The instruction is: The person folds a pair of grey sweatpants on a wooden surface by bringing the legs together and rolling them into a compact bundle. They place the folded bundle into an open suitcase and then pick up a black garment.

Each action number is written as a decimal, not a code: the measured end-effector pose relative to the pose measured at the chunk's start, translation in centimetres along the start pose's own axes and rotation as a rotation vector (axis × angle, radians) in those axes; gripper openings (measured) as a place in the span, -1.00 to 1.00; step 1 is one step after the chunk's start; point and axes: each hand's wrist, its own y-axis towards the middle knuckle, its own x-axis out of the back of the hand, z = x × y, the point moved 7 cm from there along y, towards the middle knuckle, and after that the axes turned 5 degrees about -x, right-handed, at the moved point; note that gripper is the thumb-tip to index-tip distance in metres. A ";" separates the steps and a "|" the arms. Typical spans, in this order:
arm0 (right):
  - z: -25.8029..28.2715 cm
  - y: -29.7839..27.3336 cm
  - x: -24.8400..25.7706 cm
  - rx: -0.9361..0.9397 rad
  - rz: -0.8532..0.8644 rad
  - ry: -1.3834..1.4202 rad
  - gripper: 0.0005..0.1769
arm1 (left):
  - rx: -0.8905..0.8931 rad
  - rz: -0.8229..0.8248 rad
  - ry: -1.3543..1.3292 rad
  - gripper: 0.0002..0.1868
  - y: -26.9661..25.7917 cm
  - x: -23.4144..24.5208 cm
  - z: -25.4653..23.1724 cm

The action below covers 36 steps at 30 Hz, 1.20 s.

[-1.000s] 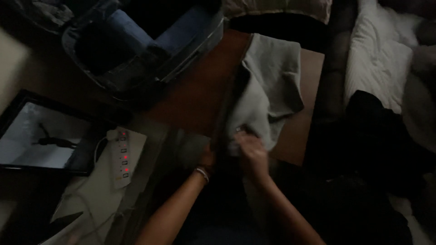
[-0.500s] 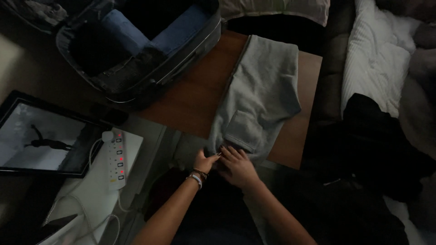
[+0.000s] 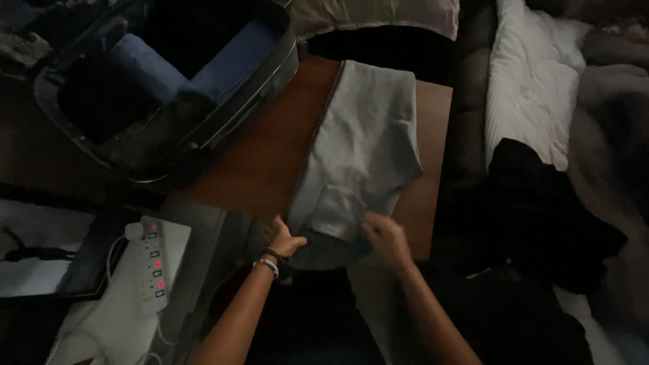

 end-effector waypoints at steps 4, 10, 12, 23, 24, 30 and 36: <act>-3.7 4.6 8.2 -0.114 -0.480 0.063 -0.65 | -0.243 -0.336 0.434 0.10 -0.4 0.7 -9.3; -4.0 12.0 13.0 -0.124 -0.553 -0.170 -0.34 | -0.167 -0.453 0.348 -0.04 4.6 -1.3 -18.1; -6.2 13.2 11.8 -0.451 -0.386 -0.123 -0.35 | -0.066 -0.414 0.364 -0.04 5.9 -1.5 -18.8; -8.0 13.7 13.4 -0.482 -0.405 -0.258 -0.89 | -0.240 -0.593 0.644 -0.59 7.9 -0.8 -16.8; -8.2 13.4 13.0 -0.489 -0.440 -0.250 -0.89 | -0.230 -0.590 0.645 -0.59 7.8 -1.0 -16.5; -10.5 14.3 12.9 -0.572 -0.306 -0.020 -0.62 | -0.199 -0.543 0.509 -0.52 7.2 -0.4 -18.0; -8.7 13.3 14.1 -0.540 -0.150 0.186 -0.33 | -0.229 -0.211 0.510 -0.33 8.0 0.4 -16.3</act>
